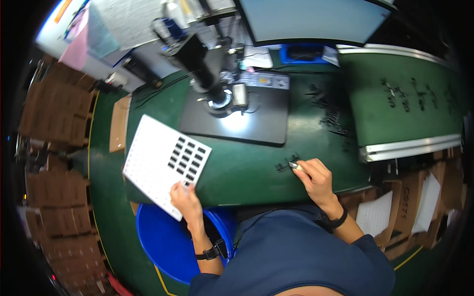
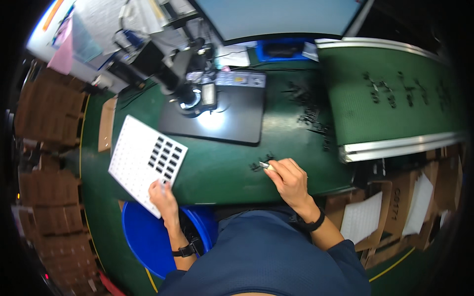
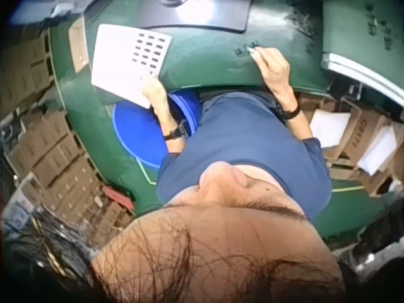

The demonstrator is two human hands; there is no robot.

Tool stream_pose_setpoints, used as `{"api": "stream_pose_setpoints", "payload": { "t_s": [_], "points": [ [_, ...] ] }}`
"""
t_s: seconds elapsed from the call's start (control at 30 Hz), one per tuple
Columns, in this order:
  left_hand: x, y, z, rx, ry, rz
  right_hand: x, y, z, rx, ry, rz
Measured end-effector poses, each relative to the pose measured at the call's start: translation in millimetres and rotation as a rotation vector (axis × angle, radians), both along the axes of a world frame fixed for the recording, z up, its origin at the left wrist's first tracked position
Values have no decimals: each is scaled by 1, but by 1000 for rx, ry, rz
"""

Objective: Inspecting and sorting small plastic components using a digital microscope at a workbench.

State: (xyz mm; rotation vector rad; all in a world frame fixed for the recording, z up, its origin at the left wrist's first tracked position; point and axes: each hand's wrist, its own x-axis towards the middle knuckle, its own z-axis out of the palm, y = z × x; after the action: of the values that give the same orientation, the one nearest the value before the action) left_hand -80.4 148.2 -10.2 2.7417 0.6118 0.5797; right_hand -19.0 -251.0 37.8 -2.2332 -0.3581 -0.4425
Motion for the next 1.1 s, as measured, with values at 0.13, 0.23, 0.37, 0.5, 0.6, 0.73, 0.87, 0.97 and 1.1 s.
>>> {"api": "stream_pose_setpoints", "payload": {
  "t_s": [0.13, 0.23, 0.37, 0.5, 0.6, 0.73, 0.87, 0.97, 1.1],
  "points": [
    [38, -45, 20, -352, -299, -57, -4, -9, -8, -11, 85, -150],
    [73, -101, 45, -505, -158, -388, -14, -5, -9, -151, 139, -107],
    [90, -142, 23, -1054, -13, -473, -19, 6, -17, -326, 260, -39],
    [87, -171, 11, -1319, 340, -552, -19, 11, -39, -265, 164, -28],
    [75, -189, 10, -1503, 335, -571, -15, 18, -30, -183, 77, -62],
    [72, -190, 10, -1621, 223, -531, -10, 21, -19, -157, -29, 3],
    [82, -184, 5, -1557, 74, -362, -18, 35, -14, -144, -103, 121],
    [91, -173, 12, -1563, -152, -228, -14, 33, -13, -126, 28, 40],
    [81, -147, -3, -1693, -246, -440, -7, 14, -37, -316, 182, 35]
  ]
}}
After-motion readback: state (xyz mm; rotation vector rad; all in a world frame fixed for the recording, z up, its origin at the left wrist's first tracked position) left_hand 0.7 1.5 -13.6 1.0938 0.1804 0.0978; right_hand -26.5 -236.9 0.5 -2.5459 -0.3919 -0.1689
